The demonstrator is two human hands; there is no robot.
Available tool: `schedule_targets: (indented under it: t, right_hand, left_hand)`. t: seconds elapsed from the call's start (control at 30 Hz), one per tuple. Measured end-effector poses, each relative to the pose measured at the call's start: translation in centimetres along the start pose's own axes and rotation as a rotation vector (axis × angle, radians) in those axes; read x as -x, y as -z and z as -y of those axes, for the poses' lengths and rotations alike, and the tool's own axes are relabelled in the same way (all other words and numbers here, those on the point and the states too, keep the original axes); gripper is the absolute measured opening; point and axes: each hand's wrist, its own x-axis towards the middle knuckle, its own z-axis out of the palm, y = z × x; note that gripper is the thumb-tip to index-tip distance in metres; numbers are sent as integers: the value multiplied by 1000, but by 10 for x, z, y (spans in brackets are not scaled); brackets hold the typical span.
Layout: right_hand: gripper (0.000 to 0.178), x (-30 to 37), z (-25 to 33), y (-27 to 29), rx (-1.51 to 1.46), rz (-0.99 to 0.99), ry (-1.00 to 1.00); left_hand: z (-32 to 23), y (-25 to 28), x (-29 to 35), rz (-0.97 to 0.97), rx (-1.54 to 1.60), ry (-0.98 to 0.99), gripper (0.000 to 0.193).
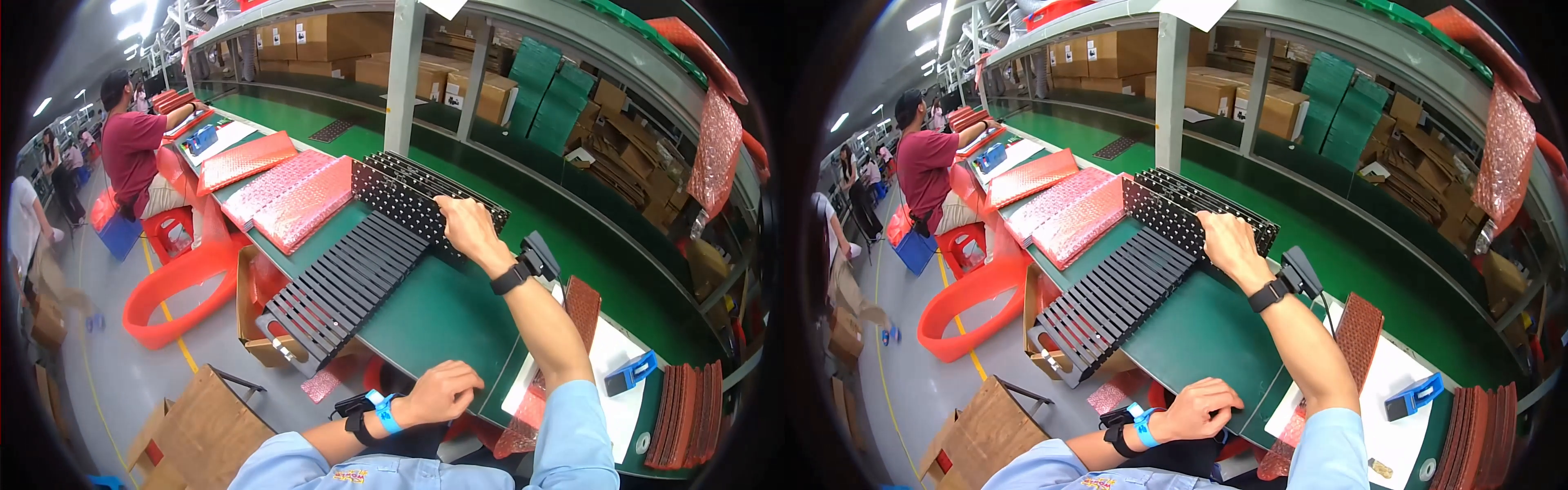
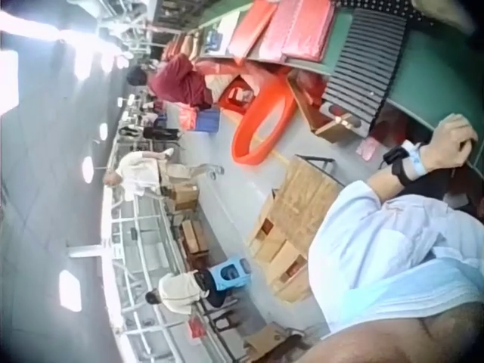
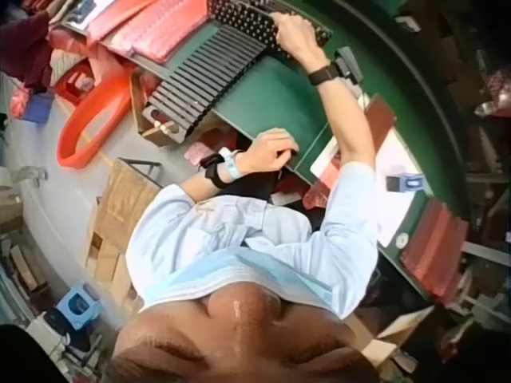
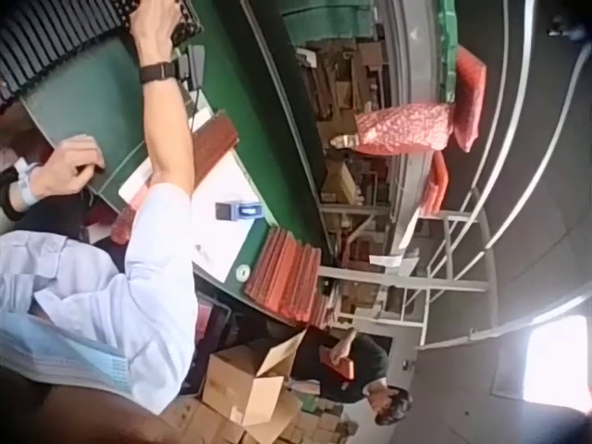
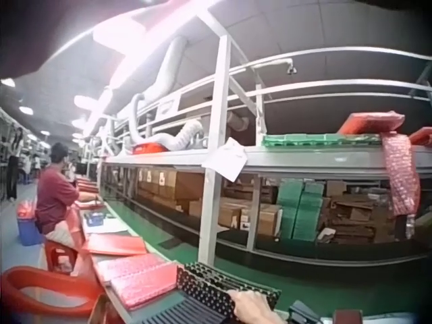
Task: Wrapping electronic components in bubble wrap and securing them with tape on a production line.
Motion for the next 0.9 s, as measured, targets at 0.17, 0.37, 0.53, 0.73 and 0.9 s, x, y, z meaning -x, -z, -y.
schedule_targets:
  t: [0.17, 0.37, 0.53, 0.73, 0.9]
  right_hand:
    - [19, 3, -19, -6, -16, -59, 30]
    - [26, 43, -11, 38, 132, -323, 127]
    - [36, 228, -33, 189, -295, -356, -1]
    - [33, 491, -80, 230, -398, -529, -724]
    - [33, 582, -103, 215, -232, -506, -869]
  left_hand:
    - [-7, -4, -2, 32, 4, 0, 17]
    - [0, -23, -23, 50, 52, 165, 21]
    - [-29, -44, -82, 164, 58, 173, 23]
    - [-91, -141, -176, 578, -267, -212, 47]
    - [-69, -234, -171, 959, -518, -539, 64]
